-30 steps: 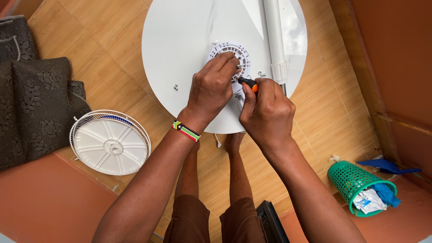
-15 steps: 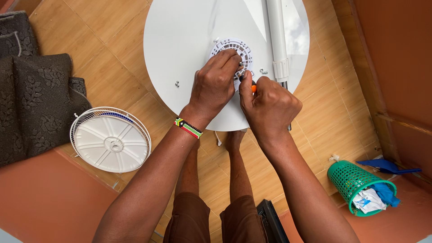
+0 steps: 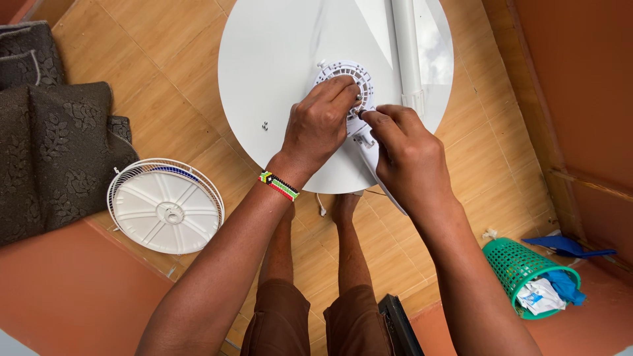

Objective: The person assembles a standing electric fan by hand and with a screwdriver. They secure the motor housing to the stand, attach the fan blade, and then mount the front grille, finishing by coiling the power cord.

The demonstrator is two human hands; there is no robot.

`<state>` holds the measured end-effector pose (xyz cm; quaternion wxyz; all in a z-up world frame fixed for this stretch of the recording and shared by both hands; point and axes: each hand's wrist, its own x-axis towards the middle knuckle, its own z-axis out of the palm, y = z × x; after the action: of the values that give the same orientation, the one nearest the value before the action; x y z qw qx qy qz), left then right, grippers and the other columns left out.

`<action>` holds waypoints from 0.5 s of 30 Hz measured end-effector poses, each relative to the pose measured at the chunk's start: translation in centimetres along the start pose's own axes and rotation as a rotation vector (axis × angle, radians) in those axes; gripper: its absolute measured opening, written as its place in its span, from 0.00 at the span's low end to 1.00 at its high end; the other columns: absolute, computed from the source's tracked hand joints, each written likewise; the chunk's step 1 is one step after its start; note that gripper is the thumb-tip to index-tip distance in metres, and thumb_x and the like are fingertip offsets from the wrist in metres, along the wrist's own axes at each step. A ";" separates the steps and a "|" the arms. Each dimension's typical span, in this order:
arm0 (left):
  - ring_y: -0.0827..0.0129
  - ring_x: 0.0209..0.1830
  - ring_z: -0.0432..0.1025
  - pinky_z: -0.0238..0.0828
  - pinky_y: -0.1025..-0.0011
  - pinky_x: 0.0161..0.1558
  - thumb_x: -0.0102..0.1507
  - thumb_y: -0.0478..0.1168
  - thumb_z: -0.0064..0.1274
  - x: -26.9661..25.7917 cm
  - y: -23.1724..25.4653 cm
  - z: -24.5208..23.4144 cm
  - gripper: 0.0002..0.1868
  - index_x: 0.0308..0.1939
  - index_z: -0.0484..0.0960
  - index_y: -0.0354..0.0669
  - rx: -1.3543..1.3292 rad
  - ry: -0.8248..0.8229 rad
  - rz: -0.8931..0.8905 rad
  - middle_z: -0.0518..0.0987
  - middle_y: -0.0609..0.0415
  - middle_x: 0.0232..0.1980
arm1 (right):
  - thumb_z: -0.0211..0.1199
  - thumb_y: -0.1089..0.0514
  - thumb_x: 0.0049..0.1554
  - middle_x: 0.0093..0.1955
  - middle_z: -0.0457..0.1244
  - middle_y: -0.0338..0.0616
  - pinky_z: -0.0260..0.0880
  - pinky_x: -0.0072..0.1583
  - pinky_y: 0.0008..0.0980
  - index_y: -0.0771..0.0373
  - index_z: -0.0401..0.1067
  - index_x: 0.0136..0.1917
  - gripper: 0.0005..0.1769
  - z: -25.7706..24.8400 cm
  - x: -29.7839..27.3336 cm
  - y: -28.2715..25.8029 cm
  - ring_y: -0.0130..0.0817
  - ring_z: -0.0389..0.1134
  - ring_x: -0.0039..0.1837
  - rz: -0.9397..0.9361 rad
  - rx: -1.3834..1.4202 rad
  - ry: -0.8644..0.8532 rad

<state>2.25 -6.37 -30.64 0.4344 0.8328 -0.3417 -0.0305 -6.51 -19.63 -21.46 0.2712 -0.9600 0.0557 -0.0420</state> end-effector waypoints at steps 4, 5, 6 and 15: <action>0.59 0.51 0.79 0.81 0.66 0.48 0.63 0.26 0.57 0.2 -0.1 0.2 0.09 0.47 0.81 0.36 0.020 0.017 0.009 0.82 0.51 0.53 | 0.65 0.75 0.55 0.53 0.70 0.46 0.78 0.50 0.33 0.61 0.79 0.57 0.19 1.1 -0.3 0.3 0.37 0.76 0.49 0.054 -0.026 0.055; 0.60 0.50 0.80 0.81 0.66 0.47 0.63 0.26 0.57 0.1 -0.2 0.2 0.09 0.46 0.82 0.36 0.012 0.007 -0.007 0.82 0.51 0.53 | 0.66 0.74 0.55 0.52 0.70 0.47 0.77 0.49 0.34 0.61 0.79 0.56 0.17 1.4 -0.3 0.3 0.38 0.75 0.48 0.053 -0.044 0.076; 0.60 0.49 0.80 0.81 0.66 0.46 0.63 0.26 0.58 0.0 -0.2 0.4 0.08 0.46 0.82 0.35 0.000 -0.004 -0.023 0.82 0.51 0.52 | 0.68 0.73 0.56 0.50 0.70 0.47 0.76 0.48 0.34 0.61 0.79 0.55 0.16 1.6 -0.5 0.3 0.39 0.75 0.48 0.055 -0.065 0.095; 0.58 0.51 0.79 0.80 0.65 0.49 0.65 0.27 0.56 0.3 0.7 -0.1 0.07 0.47 0.81 0.35 -0.017 -0.019 -0.063 0.81 0.50 0.53 | 0.69 0.71 0.59 0.51 0.70 0.49 0.76 0.48 0.32 0.65 0.78 0.54 0.10 2.0 -0.7 -0.1 0.39 0.75 0.49 0.075 -0.053 0.145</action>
<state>2.16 -6.75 -29.93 0.4371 0.8392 -0.3189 -0.0549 -6.93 -18.41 -23.16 0.2426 -0.9585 0.1122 -0.0997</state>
